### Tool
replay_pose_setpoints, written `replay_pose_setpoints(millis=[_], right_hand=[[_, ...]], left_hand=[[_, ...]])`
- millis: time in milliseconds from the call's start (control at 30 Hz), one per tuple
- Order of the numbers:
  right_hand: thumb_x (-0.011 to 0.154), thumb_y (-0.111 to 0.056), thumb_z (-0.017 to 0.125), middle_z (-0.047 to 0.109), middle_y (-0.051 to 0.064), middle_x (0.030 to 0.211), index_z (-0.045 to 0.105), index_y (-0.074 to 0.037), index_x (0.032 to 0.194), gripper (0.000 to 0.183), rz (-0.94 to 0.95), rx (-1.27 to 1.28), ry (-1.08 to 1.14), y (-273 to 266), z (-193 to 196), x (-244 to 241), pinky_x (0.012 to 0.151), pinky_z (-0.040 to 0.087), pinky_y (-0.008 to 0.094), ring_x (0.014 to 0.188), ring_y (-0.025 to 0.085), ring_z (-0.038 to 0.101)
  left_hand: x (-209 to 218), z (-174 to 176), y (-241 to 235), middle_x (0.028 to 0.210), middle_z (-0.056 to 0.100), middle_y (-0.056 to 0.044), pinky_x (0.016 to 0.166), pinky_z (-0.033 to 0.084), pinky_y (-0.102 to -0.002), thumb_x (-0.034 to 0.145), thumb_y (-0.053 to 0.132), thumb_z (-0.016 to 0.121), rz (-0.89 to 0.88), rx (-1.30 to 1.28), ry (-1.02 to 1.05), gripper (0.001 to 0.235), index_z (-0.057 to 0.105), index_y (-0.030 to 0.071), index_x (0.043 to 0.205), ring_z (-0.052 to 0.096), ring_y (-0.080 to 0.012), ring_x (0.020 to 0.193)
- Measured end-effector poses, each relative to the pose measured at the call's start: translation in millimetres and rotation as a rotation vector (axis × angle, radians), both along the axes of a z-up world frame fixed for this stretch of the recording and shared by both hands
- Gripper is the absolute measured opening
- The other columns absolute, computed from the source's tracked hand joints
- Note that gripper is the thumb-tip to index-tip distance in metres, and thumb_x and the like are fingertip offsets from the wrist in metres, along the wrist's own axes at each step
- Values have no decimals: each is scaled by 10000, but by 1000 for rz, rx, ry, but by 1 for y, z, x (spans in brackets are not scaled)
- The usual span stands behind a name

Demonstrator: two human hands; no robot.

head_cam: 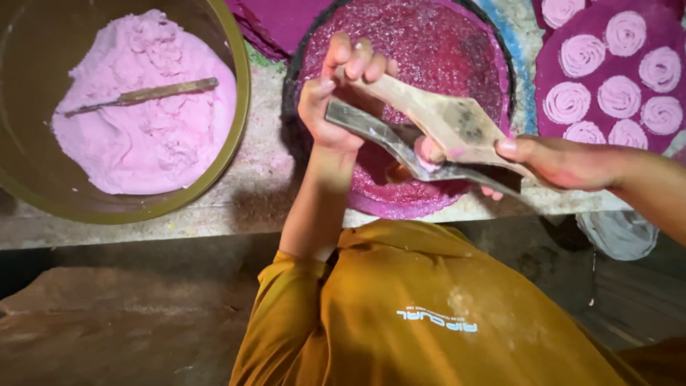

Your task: The person uses a piping tool to extrude pink dough into rose-shaped swirls on a dark circular tray. They repeatedly scoop dough from a large bowl, load the piping tool, and pipe individual swirls onto the tray, filling it with multiple rows of decorative shapes.

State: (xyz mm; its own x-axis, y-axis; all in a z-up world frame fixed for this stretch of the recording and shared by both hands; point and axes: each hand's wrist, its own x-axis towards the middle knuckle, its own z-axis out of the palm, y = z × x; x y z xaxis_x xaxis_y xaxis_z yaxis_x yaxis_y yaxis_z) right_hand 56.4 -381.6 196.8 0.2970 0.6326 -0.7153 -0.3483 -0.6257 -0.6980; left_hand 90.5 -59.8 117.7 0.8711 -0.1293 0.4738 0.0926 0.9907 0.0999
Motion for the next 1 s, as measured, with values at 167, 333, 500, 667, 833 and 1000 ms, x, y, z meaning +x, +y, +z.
replay_pose_setpoints(millis=[167,333,500,667,833,1000], right_hand=[[949,-681,208,699,112,885,715,-33,1032,827,-21,-178,-206,35,-11,2,762,613,384,811,226,718],[956,-689,268,725,111,780,747,-12,900,831,-86,-214,-266,53,-9,-8,743,549,379,763,221,677],[925,-708,296,691,113,771,719,-22,934,806,-70,-332,-390,56,4,-1,687,512,416,730,234,625],[951,-720,262,692,111,760,726,-17,923,843,-38,-195,-380,65,5,-9,695,536,398,732,230,650],[912,-757,185,652,101,791,686,-97,993,832,47,-317,-363,46,18,-10,671,565,402,739,236,652],[1062,-711,204,600,185,786,713,-25,987,858,44,-476,-434,44,27,4,621,503,472,724,306,564]], left_hand=[[15,-32,7,995,593,5,1148,474,-426,959,254,563,3,-162,68,146,543,156,1066,608,-172,1018],[14,-45,11,957,593,-2,1107,505,-431,1013,268,519,-32,-195,48,130,540,141,1035,612,-182,998],[22,-39,11,940,592,-12,1074,528,-433,1055,295,494,-5,-190,8,172,552,136,1023,617,-191,980],[15,-19,31,940,578,-14,1024,549,-412,1055,314,479,-8,-177,-9,210,548,116,1038,602,-183,954],[2,-9,12,943,568,-18,1001,548,-413,1038,325,475,0,-210,55,218,543,117,1029,582,-183,955],[21,4,6,939,567,-15,1023,555,-423,1054,327,464,23,-183,15,220,540,121,1032,595,-185,961]])
